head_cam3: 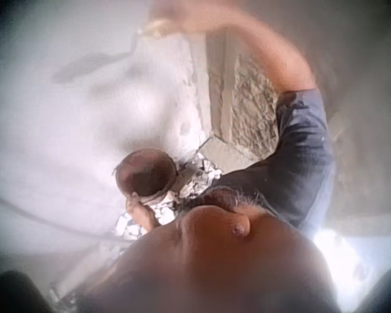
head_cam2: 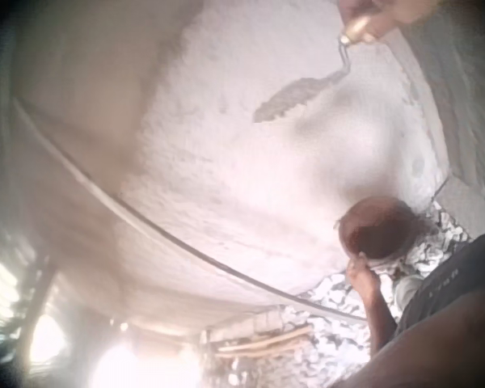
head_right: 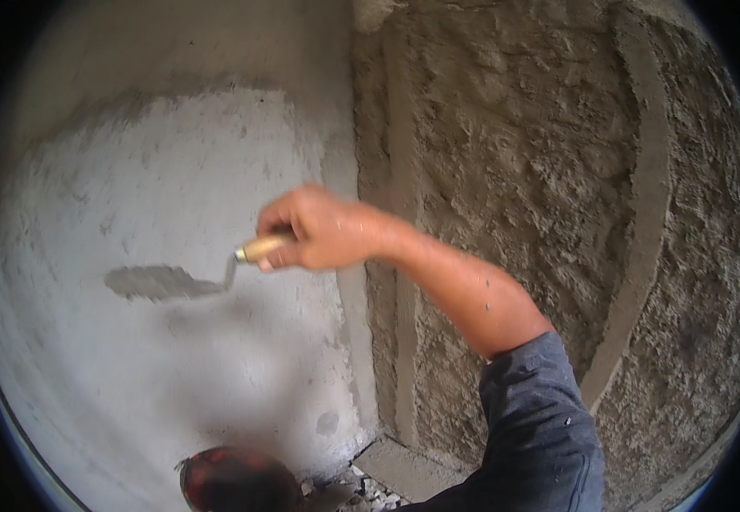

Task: The person mixes cement in a bucket using a trowel and سپس applies the wet plaster to a wall surface, smoothing it with repeated strokes of the tool.

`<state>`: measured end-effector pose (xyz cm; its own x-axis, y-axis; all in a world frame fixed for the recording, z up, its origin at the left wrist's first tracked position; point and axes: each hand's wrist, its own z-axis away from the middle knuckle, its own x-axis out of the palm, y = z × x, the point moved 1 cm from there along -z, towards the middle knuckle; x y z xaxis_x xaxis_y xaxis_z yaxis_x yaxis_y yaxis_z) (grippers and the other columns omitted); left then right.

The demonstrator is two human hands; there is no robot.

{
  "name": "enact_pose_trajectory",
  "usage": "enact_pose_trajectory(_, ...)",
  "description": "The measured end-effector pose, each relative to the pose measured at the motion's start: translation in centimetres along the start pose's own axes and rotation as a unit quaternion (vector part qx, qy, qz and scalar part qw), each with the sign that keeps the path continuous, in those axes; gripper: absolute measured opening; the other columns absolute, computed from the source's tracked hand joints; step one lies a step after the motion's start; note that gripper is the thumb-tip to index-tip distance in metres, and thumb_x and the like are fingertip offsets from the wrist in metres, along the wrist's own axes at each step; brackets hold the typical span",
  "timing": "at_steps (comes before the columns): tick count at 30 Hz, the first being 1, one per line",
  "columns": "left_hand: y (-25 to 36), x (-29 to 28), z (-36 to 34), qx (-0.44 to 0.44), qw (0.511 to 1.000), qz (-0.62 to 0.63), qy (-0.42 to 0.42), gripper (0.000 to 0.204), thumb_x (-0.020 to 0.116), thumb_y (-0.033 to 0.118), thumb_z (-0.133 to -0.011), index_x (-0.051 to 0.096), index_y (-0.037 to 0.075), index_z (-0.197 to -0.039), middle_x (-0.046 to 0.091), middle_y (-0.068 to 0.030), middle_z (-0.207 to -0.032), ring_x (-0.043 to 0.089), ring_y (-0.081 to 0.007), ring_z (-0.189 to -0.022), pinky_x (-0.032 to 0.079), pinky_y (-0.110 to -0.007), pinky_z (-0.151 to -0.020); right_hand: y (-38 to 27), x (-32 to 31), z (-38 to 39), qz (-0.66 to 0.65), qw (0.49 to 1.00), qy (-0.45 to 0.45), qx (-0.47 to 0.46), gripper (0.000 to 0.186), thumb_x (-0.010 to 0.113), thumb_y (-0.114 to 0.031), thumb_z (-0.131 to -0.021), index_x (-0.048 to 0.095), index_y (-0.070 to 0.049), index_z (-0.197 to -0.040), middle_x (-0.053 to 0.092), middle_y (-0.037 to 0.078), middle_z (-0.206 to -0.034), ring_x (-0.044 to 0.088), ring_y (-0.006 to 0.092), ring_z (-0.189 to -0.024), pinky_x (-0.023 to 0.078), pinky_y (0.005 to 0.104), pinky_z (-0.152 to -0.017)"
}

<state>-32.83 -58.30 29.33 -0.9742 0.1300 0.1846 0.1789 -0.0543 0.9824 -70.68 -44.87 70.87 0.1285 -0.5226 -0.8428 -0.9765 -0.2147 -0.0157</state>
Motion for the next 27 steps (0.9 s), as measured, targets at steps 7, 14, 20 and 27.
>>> enact_pose_trajectory(7, -5.7, 1.8, -1.6, -0.017, 0.99, 0.037, 0.132, 0.039, 0.063, 0.001, -0.089, 0.064, -0.009, -0.127, 0.069, -0.0117, -0.106, 0.061, -0.0201, -0.091, 0.049, -0.035, -0.08, 6.7, -12.3, -8.1, -0.092, 0.995, 0.046, -0.014, 0.035, 0.08, -0.032, -0.094, 0.074, 0.001, -0.103, 0.073, 0.007, -0.08, 0.066, 0.0097, -0.062, 0.055, 0.0228, -0.055)
enact_pose_trajectory(14, -4.2, 4.2, -0.8, 0.0, 0.987, -0.028, 0.155, 0.003, 0.063, 0.002, -0.088, 0.063, 0.003, -0.091, 0.055, 0.0013, -0.073, 0.046, -0.0107, -0.062, 0.037, -0.031, -0.055, 27.0, -29.6, -12.8, -0.193, 0.959, 0.183, 0.095, 0.033, 0.077, -0.035, -0.096, 0.073, -0.002, -0.097, 0.066, 0.007, -0.073, 0.059, 0.0138, -0.055, 0.052, 0.0292, -0.053)
enact_pose_trajectory(20, -7.3, 5.5, -2.9, -0.013, 0.988, -0.075, 0.132, 0.011, 0.066, 0.009, -0.091, 0.065, -0.001, -0.091, 0.058, -0.002, -0.073, 0.048, -0.0142, -0.064, 0.039, -0.035, -0.059, 27.8, -37.4, 2.9, 0.066, 0.828, 0.52, 0.199, 0.033, 0.078, -0.033, -0.095, 0.069, -0.001, -0.093, 0.066, 0.005, -0.072, 0.061, 0.0143, -0.057, 0.046, 0.0311, -0.05)
enact_pose_trajectory(27, -9.4, 5.5, -5.8, 0.008, 0.984, -0.178, 0.019, 0.024, 0.068, 0.018, -0.096, 0.068, -0.006, -0.099, 0.063, -0.0077, -0.08, 0.054, -0.0182, -0.072, 0.045, -0.037, -0.066, 14.5, -18.0, 18.2, 0.293, 0.853, 0.274, 0.335, 0.033, 0.079, -0.025, -0.092, 0.067, -0.001, -0.073, 0.059, 0.002, -0.063, 0.05, 0.0101, -0.06, 0.042, 0.0334, -0.053)
